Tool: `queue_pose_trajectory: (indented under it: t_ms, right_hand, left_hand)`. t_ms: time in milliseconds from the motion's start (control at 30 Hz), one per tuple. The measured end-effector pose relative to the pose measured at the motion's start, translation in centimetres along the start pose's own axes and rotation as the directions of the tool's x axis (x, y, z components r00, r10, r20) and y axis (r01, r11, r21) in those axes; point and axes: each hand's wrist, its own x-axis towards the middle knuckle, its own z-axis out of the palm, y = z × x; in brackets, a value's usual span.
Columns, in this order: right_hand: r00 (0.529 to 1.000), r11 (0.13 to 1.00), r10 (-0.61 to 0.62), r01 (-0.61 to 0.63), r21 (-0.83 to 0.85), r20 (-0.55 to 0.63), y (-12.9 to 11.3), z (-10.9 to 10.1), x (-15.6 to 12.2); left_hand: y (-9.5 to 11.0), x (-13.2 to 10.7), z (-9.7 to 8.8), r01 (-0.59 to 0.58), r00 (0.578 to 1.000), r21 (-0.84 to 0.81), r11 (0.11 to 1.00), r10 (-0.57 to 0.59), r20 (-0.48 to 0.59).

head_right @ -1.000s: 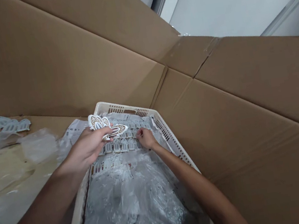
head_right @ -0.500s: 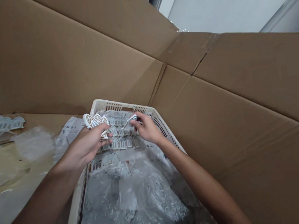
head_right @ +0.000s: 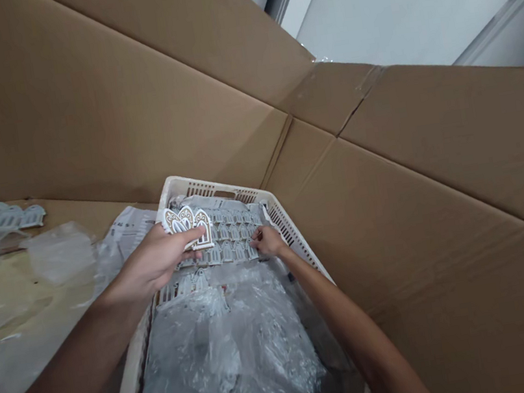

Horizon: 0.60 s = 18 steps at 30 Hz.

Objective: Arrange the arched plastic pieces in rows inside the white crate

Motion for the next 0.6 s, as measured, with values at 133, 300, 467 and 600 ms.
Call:
queue_pose_trajectory:
  t_ms: [133, 300, 467, 600]
  right_hand:
    - [0.999, 0.999, 0.037, -0.038, -0.025, -0.017, -0.1, 0.6, -0.3]
    - [0.99, 0.99, -0.135, 0.136, 0.022, -0.044, -3.3, -0.4, -1.9]
    - [0.911, 0.741, -0.405, 0.276, 0.612, 0.08, -10.8, -2.1, -5.0]
    - [0.864, 0.66, -0.482, 0.247, 0.71, 0.148, -14.9, -3.0, -7.0]
  left_hand:
    - [0.2, -0.1, -0.1, -0.023, 1.0, -0.087, 0.996, 0.024, 0.013]
    - [0.6, -0.5, -0.2, -0.027, 0.999, -0.014, 1.0, 0.028, 0.026]
    - [0.6, -0.9, 0.1, -0.057, 0.997, -0.011, 0.998, 0.058, 0.048]
    - [0.9, -1.0, 0.3, -0.07, 0.996, -0.054, 0.996, 0.073, 0.046]
